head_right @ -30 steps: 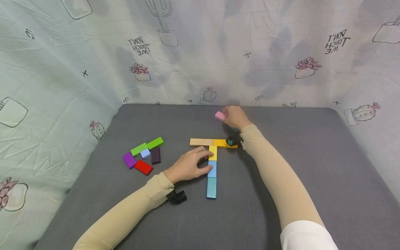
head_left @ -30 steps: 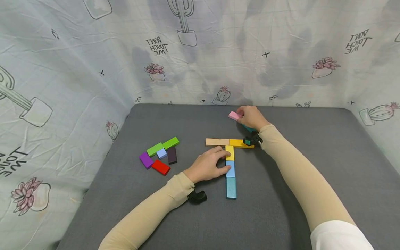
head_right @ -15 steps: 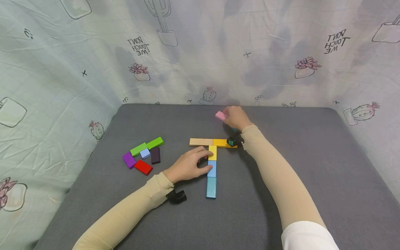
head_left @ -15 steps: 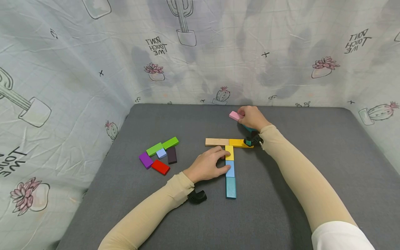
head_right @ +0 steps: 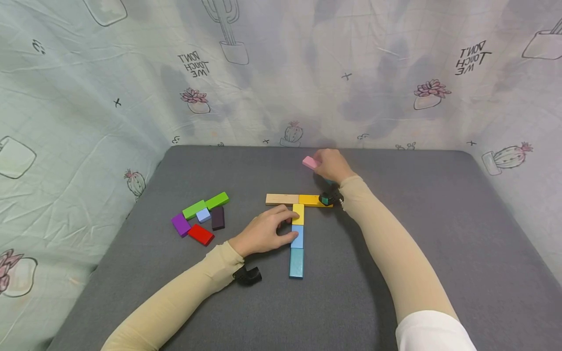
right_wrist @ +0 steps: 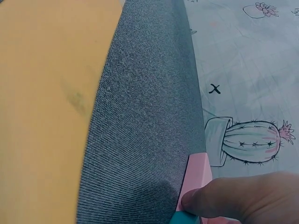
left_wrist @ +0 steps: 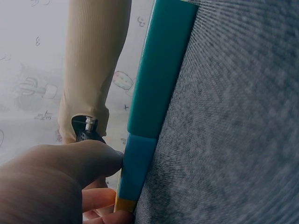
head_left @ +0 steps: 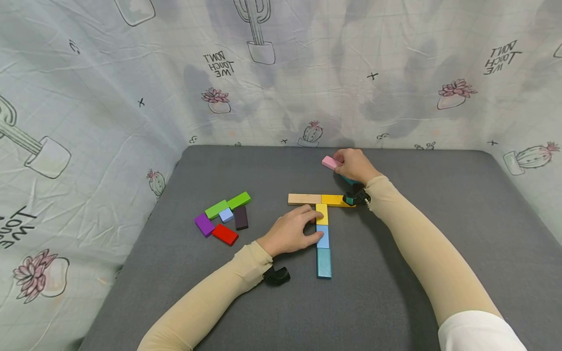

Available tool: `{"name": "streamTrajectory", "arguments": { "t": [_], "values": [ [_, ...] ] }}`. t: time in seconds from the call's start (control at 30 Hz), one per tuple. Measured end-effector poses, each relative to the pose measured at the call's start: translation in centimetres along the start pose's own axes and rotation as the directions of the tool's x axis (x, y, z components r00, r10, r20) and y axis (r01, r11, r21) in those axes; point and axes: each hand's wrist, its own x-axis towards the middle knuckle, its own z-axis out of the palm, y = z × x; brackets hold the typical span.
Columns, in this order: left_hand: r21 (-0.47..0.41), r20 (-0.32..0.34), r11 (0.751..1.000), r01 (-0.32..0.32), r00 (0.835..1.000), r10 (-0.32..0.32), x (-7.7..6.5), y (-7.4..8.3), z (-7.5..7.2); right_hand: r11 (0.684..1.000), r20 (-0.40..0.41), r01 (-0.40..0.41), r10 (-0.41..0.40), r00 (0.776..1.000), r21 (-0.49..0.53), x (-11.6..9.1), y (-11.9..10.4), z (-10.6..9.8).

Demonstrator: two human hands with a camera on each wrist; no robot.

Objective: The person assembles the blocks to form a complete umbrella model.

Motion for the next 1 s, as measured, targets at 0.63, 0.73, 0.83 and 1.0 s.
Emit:
{"name": "streamTrajectory", "arguments": {
  "t": [0.63,0.73,0.83,1.0],
  "values": [
    [0.008,-0.012,1.000,-0.008,1.000,0.008,-0.04,0.03,0.22,1.000,-0.008,0.014,-0.014,1.000,-0.006,-0.25,0.16,0.08],
    [0.012,-0.011,1.000,-0.008,1.000,0.008,-0.04,0.03,0.24,1.000,-0.011,0.011,-0.011,1.000,0.000,-0.33,0.16,0.06],
    [0.014,-0.010,1.000,-0.007,1.000,0.007,-0.05,0.04,0.27,1.000,-0.014,0.017,-0.017,1.000,0.007,-0.29,0.20,0.09],
    [0.012,-0.014,1.000,-0.010,1.000,0.010,-0.06,0.01,0.36,1.000,-0.017,0.026,-0.026,1.000,0.011,-0.11,0.40,0.19]
  ]
}}
